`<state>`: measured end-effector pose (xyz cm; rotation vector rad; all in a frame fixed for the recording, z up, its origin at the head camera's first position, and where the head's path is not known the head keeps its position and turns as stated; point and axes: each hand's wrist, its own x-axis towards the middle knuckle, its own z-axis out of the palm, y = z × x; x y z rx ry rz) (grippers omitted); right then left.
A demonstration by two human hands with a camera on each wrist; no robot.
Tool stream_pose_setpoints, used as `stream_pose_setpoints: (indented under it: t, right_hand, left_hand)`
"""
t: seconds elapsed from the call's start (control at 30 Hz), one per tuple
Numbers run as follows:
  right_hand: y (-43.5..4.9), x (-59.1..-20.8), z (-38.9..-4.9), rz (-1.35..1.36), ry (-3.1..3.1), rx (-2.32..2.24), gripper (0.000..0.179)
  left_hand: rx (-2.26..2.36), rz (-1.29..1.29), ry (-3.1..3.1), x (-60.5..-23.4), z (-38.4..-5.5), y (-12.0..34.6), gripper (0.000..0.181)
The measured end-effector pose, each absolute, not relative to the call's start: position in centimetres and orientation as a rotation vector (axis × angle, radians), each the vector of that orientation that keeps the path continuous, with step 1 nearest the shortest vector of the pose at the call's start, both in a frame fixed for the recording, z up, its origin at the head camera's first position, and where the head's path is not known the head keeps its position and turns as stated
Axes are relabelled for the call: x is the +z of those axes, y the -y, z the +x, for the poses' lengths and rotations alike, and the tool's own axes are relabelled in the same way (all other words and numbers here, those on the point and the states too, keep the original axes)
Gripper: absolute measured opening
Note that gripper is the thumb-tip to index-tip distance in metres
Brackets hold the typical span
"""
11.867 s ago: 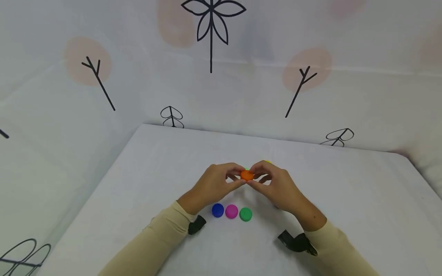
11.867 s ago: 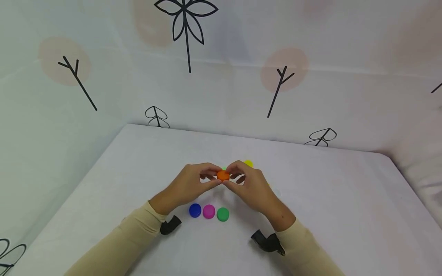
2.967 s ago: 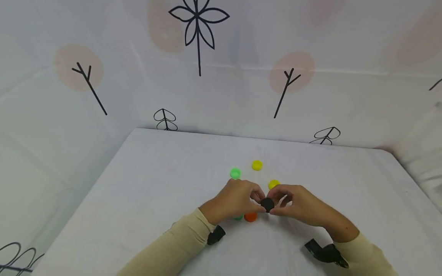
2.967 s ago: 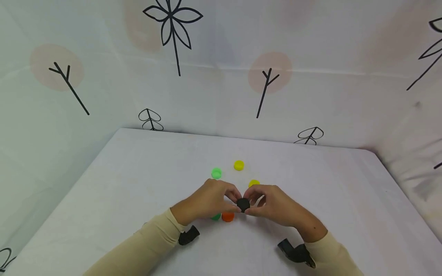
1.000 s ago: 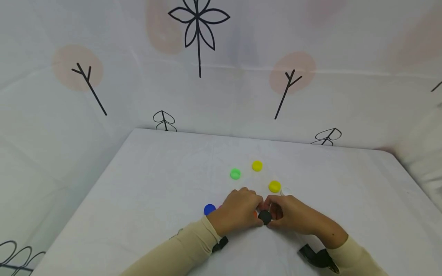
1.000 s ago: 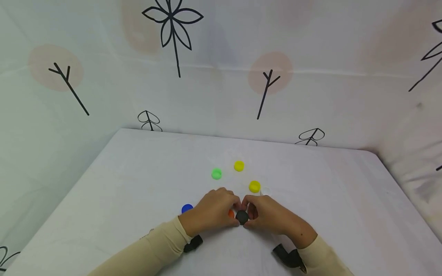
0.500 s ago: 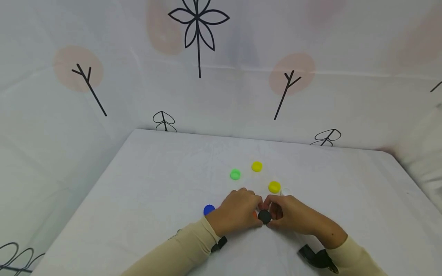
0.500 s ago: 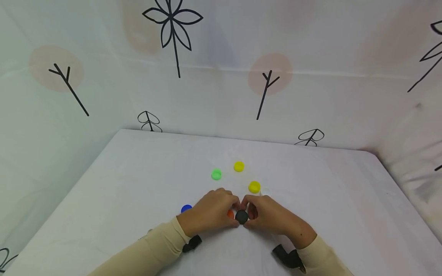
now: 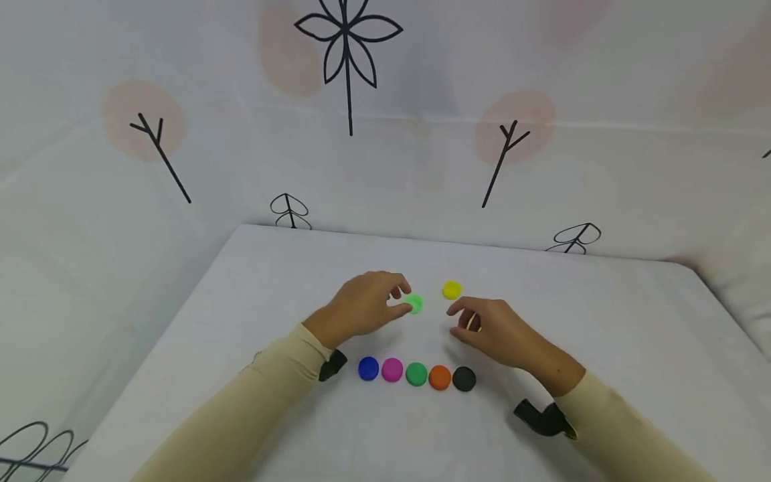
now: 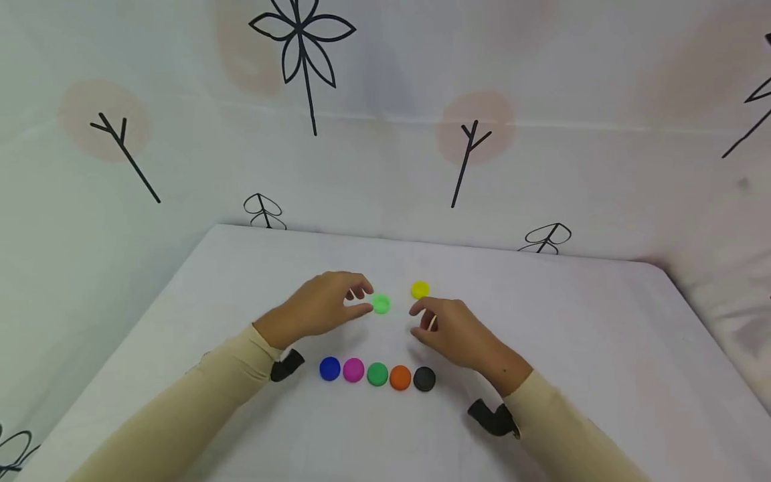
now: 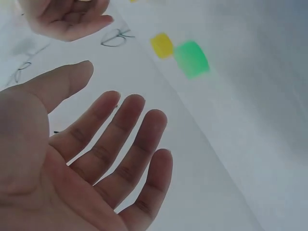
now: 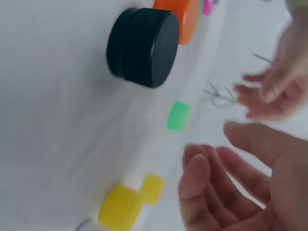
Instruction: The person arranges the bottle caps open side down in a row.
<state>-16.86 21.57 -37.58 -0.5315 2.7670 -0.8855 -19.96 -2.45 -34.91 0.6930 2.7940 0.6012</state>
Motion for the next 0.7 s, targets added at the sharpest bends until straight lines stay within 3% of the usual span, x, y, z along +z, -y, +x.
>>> stream_pose_setpoints:
  t: [0.3, 0.7]
  right_hand:
    - [-19.1, -37.9, -20.4, -0.413, -2.658, -0.935, 0.037]
    - [-17.5, -38.6, -23.0, -0.375, -2.600, -0.806, 0.041]
  left_hand:
    - [0.442, 0.693, -2.778, -35.7, -23.1, 2.8, 0.036]
    - [0.319, 0.711, -2.740, -37.5, -24.1, 1.7, 0.042]
